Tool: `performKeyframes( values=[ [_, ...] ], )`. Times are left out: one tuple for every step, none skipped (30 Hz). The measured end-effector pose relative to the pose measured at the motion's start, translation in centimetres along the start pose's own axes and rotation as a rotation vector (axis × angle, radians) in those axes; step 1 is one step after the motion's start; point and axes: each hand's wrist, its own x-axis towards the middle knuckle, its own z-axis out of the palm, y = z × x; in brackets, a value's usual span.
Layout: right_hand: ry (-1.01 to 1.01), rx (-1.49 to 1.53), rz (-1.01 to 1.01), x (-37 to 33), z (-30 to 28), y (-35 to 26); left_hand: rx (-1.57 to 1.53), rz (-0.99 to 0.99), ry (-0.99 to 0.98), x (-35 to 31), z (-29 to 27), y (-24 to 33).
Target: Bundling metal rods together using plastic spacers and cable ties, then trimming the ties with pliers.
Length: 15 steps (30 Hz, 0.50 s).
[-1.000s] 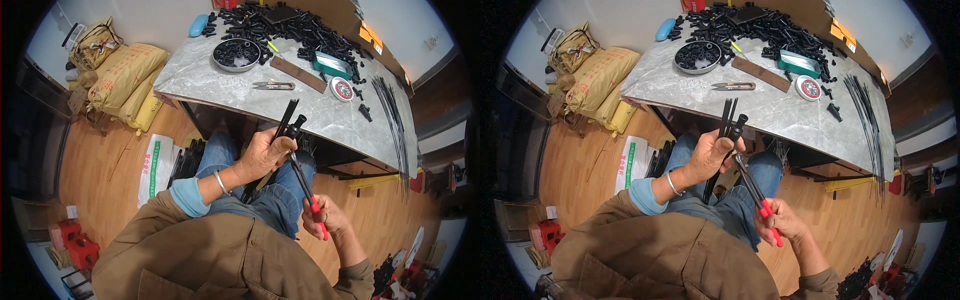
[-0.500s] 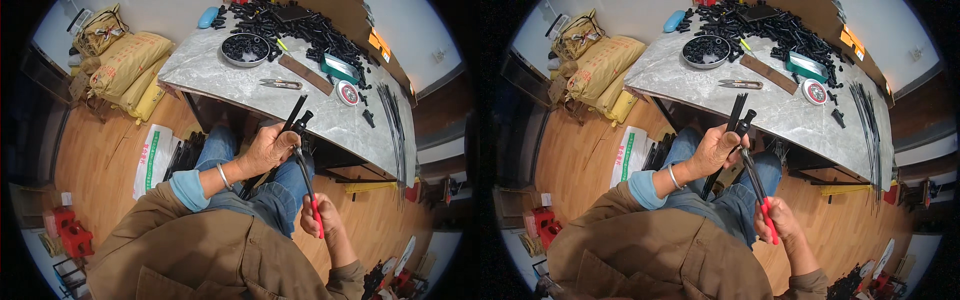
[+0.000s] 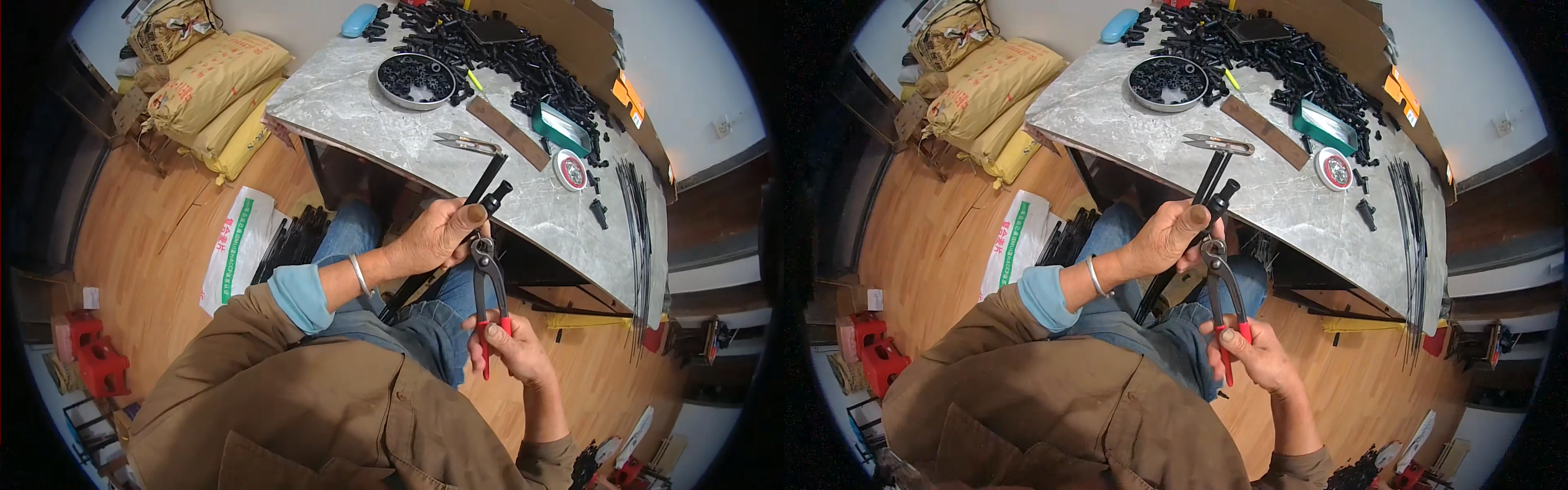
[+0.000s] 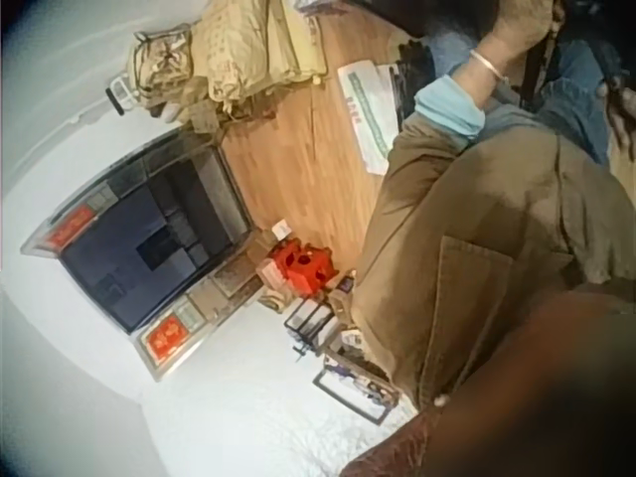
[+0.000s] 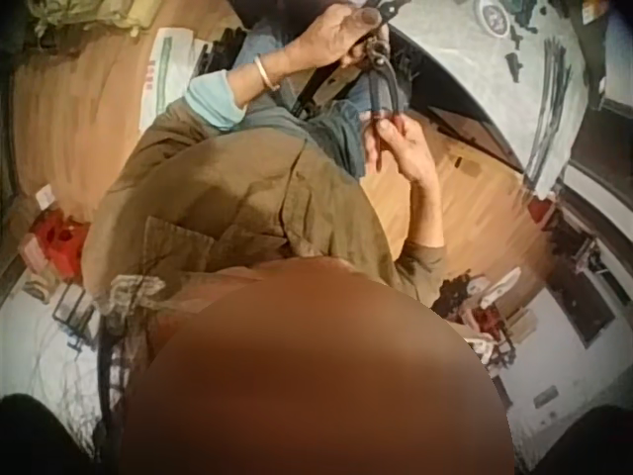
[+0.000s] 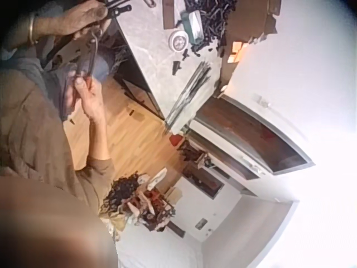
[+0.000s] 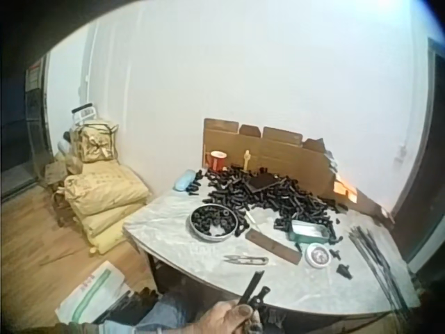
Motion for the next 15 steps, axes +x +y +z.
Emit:
performKeyframes(
  values=[
    [-0.001,-0.002,0.001,0.0,0.3,-0.5,-0.007,-0.034,-0.027,0.0,0.0,0.4],
    [0.036,-0.015,-0.020,0.0,0.7,-1.0,-0.013,-0.068,-0.053,0.0,0.0,0.8],
    [0.073,-0.028,-0.041,0.1,0.9,-1.2,-0.017,-0.061,-0.038,0.0,0.1,0.9],
    [0.074,-0.032,-0.041,0.0,0.7,-1.3,-0.020,-0.057,-0.038,0.1,0.0,0.8],
    [0.061,-0.079,0.005,0.0,0.3,-1.3,-0.024,-0.071,-0.044,0.2,-0.1,0.7],
    [0.048,-0.126,0.050,0.0,0.0,-1.3,-0.029,-0.084,-0.048,0.2,-0.2,0.7],
    [0.047,-0.128,0.051,0.1,-0.1,-1.1,-0.030,-0.083,-0.046,0.3,-0.2,0.6],
    [0.036,-0.104,0.043,0.2,-0.2,-0.7,-0.044,-0.093,-0.058,0.3,-0.2,0.6],
    [0.025,-0.080,0.036,0.2,-0.3,-0.5,-0.058,-0.103,-0.069,0.3,-0.2,0.6],
    [0.023,-0.082,0.036,0.3,-0.1,-0.3,-0.058,-0.102,-0.067,0.3,-0.2,0.5],
    [0.041,-0.073,0.010,0.5,0.2,-0.1,-0.069,-0.101,-0.064,0.3,-0.2,0.5],
    [0.060,-0.064,-0.015,0.7,0.5,0.1,-0.080,-0.102,-0.061,0.3,-0.2,0.5],
    [0.058,-0.065,-0.015,0.9,0.6,0.2,-0.080,-0.100,-0.059,0.3,-0.2,0.5],
    [0.054,-0.058,-0.012,1.0,0.6,0.3,-0.091,-0.099,-0.060,0.3,-0.1,0.4],
    [0.051,-0.050,-0.010,1.2,0.7,0.4,-0.101,-0.099,-0.061,0.3,-0.2,0.4]
  ],
)
